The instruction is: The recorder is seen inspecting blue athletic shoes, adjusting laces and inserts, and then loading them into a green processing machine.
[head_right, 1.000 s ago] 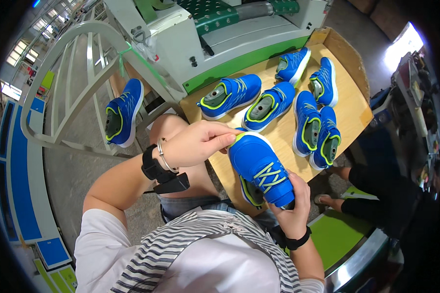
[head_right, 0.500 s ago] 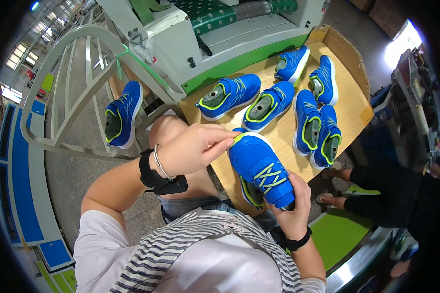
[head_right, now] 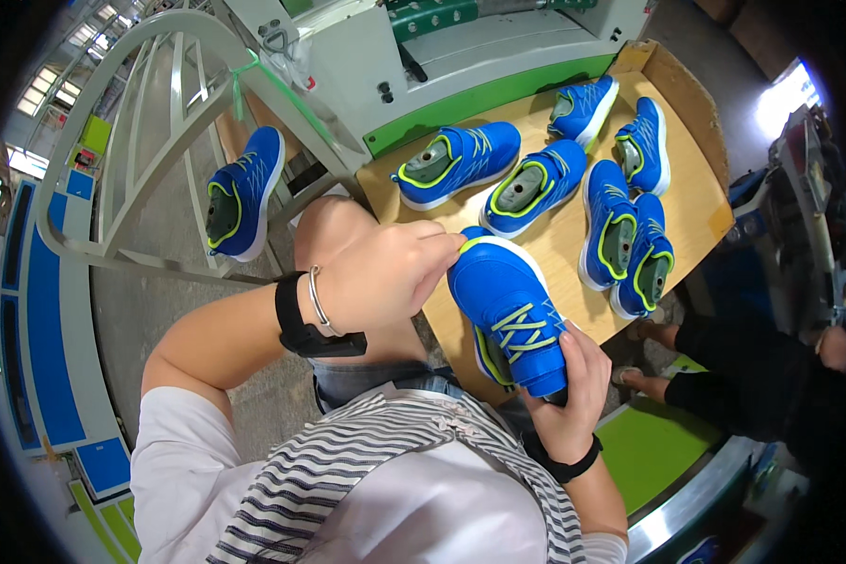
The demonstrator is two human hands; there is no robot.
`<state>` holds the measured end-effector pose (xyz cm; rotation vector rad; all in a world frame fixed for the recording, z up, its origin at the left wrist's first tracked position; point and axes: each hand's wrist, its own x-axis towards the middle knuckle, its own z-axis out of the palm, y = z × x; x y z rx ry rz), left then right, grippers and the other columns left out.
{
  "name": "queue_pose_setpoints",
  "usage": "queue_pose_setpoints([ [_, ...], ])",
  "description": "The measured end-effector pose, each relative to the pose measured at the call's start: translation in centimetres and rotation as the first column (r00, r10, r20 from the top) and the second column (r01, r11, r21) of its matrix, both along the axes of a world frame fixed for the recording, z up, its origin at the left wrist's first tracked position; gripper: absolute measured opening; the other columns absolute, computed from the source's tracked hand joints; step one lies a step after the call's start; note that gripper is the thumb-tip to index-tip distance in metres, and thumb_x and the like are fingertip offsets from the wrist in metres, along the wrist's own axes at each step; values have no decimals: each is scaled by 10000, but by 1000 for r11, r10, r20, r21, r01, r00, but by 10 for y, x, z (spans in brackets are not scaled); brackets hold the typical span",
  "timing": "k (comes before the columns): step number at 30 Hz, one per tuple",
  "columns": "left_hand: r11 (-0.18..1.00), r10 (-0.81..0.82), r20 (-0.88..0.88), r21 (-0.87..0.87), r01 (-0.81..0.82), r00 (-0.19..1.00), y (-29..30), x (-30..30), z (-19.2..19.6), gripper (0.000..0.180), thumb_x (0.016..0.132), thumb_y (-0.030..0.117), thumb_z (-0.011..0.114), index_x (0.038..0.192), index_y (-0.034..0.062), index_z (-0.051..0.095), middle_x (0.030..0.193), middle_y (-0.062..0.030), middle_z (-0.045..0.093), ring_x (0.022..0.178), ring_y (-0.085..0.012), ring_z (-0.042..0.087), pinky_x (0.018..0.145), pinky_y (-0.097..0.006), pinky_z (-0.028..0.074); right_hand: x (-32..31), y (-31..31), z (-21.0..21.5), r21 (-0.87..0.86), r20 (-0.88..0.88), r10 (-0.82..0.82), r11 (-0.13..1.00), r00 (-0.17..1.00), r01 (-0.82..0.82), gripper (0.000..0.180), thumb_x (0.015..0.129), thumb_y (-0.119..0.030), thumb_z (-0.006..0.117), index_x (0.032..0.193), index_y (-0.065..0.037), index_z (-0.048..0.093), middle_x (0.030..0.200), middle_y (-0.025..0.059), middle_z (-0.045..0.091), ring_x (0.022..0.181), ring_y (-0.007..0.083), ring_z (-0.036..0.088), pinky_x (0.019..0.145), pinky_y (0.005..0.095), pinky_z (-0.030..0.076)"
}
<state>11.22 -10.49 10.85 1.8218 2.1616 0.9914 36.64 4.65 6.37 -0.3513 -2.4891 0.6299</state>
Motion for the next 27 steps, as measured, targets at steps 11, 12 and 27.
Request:
queue_pose_setpoints([
  [11, 996, -28, 382, -63, 56, 924, 2, -12, 4, 172, 973, 95, 591, 1034, -34, 687, 862, -138, 665, 767, -241, 643, 704, -338, 519, 2, -1, -4, -121, -18, -29, 992, 999, 26, 821, 591, -11, 838, 1346, -64, 520, 1294, 181, 620, 1163, 380, 584, 1007, 460, 430],
  [12, 994, -40, 351, -78, 72, 936, 2, -13, 5, 165, 972, 94, 589, 1013, -36, 683, 843, -140, 654, 757, -250, 636, 700, -341, 516, 2, 0, -4, -115, -22, -28, 993, 999, 26, 818, 592, -16, 841, 1343, -63, 521, 1295, 181, 620, 1160, 380, 585, 1006, 461, 431],
  [27, 992, -128, 71, -2, 128, 989, 5, -13, 7, 137, 929, 99, 625, 956, -25, 676, 822, -161, 625, 751, -342, 630, 660, -412, 509, 3, 3, -6, -102, -53, 16, 994, 998, -22, 816, 586, -32, 847, 1335, -69, 524, 1303, 215, 607, 1148, 397, 589, 995, 472, 440],
])
